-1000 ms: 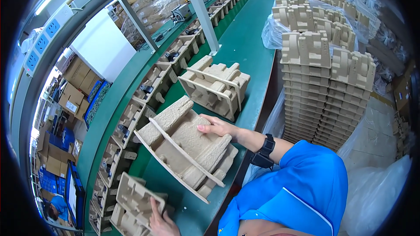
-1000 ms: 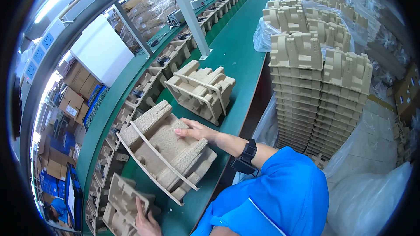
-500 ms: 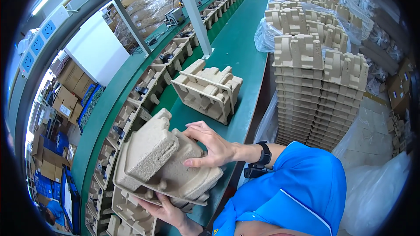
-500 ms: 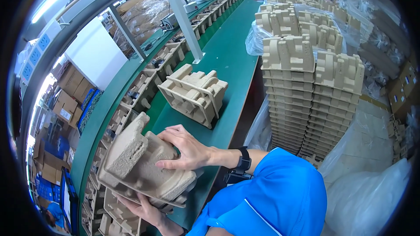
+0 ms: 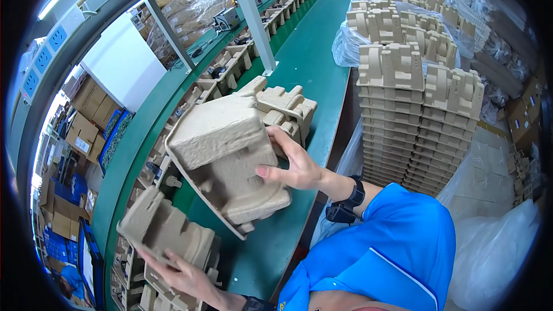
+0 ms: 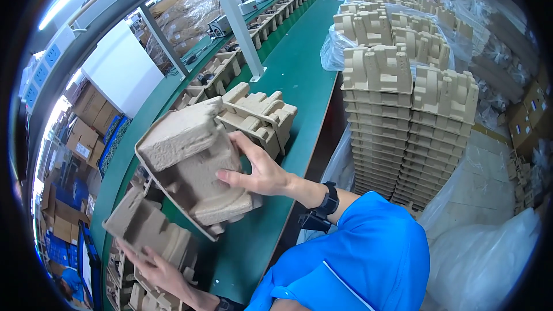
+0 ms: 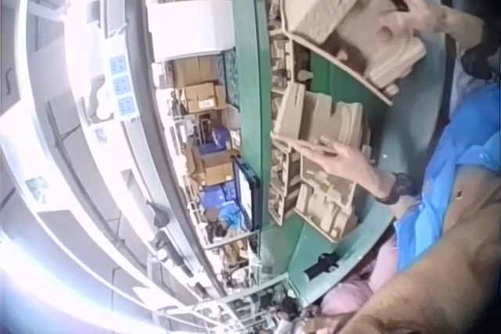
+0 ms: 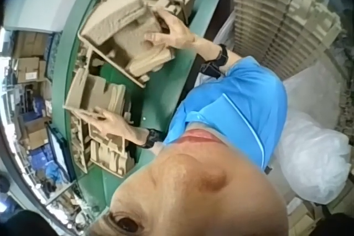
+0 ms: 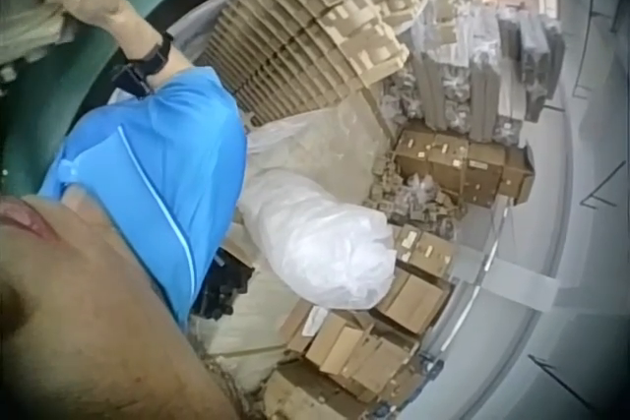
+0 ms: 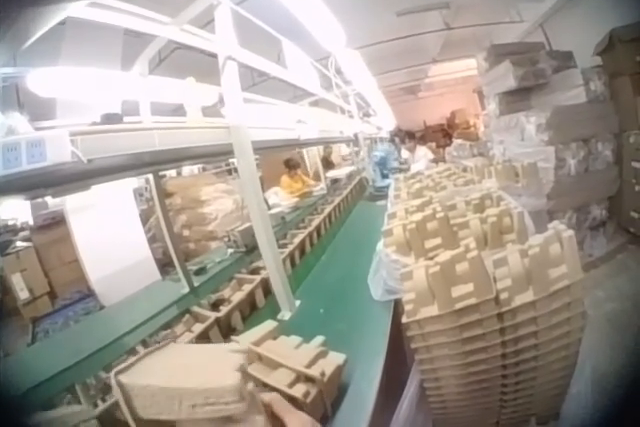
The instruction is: Placing black electronic components into molded cardboard packaging trays on a production line.
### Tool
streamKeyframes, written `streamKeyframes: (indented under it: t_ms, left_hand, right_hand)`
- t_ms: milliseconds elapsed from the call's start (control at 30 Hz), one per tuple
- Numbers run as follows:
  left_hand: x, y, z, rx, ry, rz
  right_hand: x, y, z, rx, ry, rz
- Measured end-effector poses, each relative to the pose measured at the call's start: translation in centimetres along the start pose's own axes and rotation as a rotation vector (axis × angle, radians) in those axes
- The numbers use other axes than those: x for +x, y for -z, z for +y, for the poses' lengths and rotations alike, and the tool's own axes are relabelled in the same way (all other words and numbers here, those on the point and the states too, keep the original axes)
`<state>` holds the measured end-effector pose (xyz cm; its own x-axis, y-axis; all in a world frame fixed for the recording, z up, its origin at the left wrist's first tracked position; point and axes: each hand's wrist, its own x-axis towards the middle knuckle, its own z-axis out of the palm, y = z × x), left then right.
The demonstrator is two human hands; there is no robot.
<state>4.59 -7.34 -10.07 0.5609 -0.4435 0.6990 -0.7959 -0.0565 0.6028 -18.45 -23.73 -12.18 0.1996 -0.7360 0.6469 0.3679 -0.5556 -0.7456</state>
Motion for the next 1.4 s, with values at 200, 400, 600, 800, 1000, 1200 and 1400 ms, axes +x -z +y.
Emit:
streamKeyframes:
  t_ms: [200, 400, 600, 800, 1000, 1200, 1400]
  left_hand:
    - [-1.1, -1.3, 3.0, -0.302, 0.334, -0.513]
    - [-3.1, -0.7, 0.0, 0.006, -0.122, -0.639]
    - [-3.6, -0.9, -1.0, 0.311, -0.212, -0.822]
    - [-4.1, -0.7, 0.8, 0.279, -0.079, -0.766]
    - [-4.1, -0.2, 0.7, 0.276, 0.047, -0.654]
    - [-4.3, 6.6, -4.9, 0.428, -0.009, -0.070]
    - [-7.9, 17.1, -11.3, 1.012, 0.206, 0.207]
  right_hand:
    - [-1.6, -0.2, 6.7, 0.447, -0.781, -0.308]
    - [-1.5, 0.5, 9.3, 0.643, -0.995, -0.040]
    - [-1.1, 1.2, 7.7, 0.514, -0.844, -0.126]
    - [2.3, 0.8, 11.1, 0.207, -0.843, -0.455]
    - [4.4, -4.2, 14.9, 0.253, -0.832, -0.674]
    - [2.6, -3.3, 12.0, 0.087, -0.487, -0.437]
    - [2.8, 2.0, 5.1, -0.845, 0.141, -0.137]
